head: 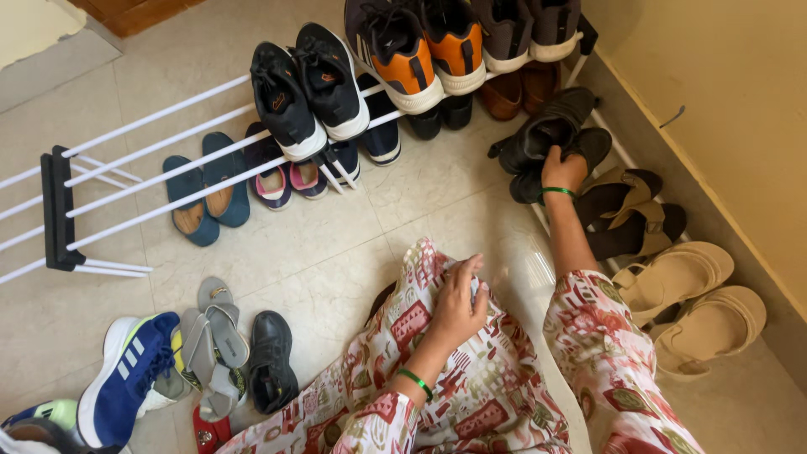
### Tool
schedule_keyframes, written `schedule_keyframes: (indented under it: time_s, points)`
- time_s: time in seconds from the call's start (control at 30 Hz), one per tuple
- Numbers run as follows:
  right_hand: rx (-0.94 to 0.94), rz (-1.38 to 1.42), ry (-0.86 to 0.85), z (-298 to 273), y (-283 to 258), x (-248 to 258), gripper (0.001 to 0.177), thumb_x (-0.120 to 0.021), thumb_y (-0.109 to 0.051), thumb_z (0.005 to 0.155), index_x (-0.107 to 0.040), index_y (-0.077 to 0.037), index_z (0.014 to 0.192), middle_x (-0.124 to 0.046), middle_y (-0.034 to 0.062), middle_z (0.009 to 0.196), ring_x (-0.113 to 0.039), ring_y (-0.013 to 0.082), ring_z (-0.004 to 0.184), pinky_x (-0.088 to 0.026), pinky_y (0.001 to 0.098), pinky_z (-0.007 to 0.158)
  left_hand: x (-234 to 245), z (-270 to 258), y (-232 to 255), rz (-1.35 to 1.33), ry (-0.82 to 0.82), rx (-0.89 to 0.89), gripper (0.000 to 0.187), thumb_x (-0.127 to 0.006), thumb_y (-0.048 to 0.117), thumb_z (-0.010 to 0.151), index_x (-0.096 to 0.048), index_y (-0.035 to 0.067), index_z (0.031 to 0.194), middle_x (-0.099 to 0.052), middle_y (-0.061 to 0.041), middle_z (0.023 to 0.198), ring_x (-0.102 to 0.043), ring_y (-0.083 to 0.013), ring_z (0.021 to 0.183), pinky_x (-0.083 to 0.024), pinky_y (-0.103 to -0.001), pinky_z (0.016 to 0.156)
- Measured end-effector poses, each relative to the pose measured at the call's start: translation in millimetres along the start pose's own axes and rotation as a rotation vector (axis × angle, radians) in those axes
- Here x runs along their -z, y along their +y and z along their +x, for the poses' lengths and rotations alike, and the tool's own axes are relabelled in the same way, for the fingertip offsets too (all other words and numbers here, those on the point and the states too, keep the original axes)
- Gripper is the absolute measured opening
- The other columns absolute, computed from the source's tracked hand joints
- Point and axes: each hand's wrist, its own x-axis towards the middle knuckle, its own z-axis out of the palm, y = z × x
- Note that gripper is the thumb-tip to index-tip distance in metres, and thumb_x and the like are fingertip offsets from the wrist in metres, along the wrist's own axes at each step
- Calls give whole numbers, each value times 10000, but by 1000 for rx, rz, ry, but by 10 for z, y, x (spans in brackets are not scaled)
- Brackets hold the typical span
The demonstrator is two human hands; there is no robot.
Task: The person sits on the floor and organizes a large pile of shoes by picking them up one by one, pairing them, and placing them onto a nearby shoe rack. The task involves sorting through various types of footwear and arranging them neatly.
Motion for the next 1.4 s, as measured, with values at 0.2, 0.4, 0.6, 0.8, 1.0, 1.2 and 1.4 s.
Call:
schedule_keyframes:
  time_s: [0.2, 0.4, 0.6, 0.8, 1.0, 1.2, 1.4]
  points:
    - [-22, -170, 42, 199, 67, -198, 414, -719, -305, 906, -687, 87, 777, -674, 318, 789, -668, 486, 762, -533, 546, 724, -22, -54, -48, 64, 18, -5, 466, -572, 1, 943, -481, -36, 1398, -629, -218, 1213, -622, -379, 1145, -510, -447, 1016]
    - [-215, -229, -41, 318, -42, -275, 477, -622, -366, 991, -704, 76, 832, -689, 317, 873, -680, 491, 826, -541, 554, 742, 8, -3, -33, 68, 15, 32, 463, -585, 19, 954, -475, -37, 1400, -624, -219, 1199, -622, -377, 1126, -511, -452, 1000]
    - [-151, -283, -75, 437, 73, -281, 474, -631, -385, 1006, -721, 60, 872, -690, 333, 915, -673, 505, 891, -536, 553, 796, -6, 39, -11, 48, 1, 65, 452, -602, 38, 950, -492, -31, 1383, -629, -226, 1193, -621, -381, 1117, -515, -448, 988]
    - [-34, -266, -60, 377, -13, -169, 495, -750, -351, 931, -641, 126, 1005, -667, 354, 995, -658, 509, 945, -537, 532, 843, -10, 21, -54, 55, -7, 68, 435, -602, 39, 956, -504, -34, 1373, -637, -220, 1174, -630, -371, 1110, -519, -445, 991]
    - [239, -168, 8, -540, -561, 326, 530, -795, -206, 870, -550, 45, 1268, -527, 288, 1197, -544, 475, 1097, -454, 541, 955, -116, -67, -175, -17, 61, 85, 465, -591, 43, 974, -468, -44, 1414, -621, -214, 1224, -634, -332, 1129, -546, -413, 976]
    - [314, 170, -265, -1625, -1409, 517, 361, -751, -147, 905, -623, -47, 1227, -529, 238, 1214, -552, 408, 1159, -454, 493, 1028, -132, -246, -236, -13, 232, 50, 498, -572, 56, 1014, -413, -73, 1468, -593, -214, 1301, -612, -315, 1178, -505, -404, 1044]
    - [151, 496, -635, -2482, -2131, 332, 212, -700, -127, 929, -675, -65, 1130, -537, 136, 1200, -644, 276, 1074, -548, 350, 809, 82, -581, -133, -15, 401, 62, 530, -518, 67, 1046, -328, -84, 1517, -467, -275, 1462, -529, -369, 1325, -446, -454, 1129]
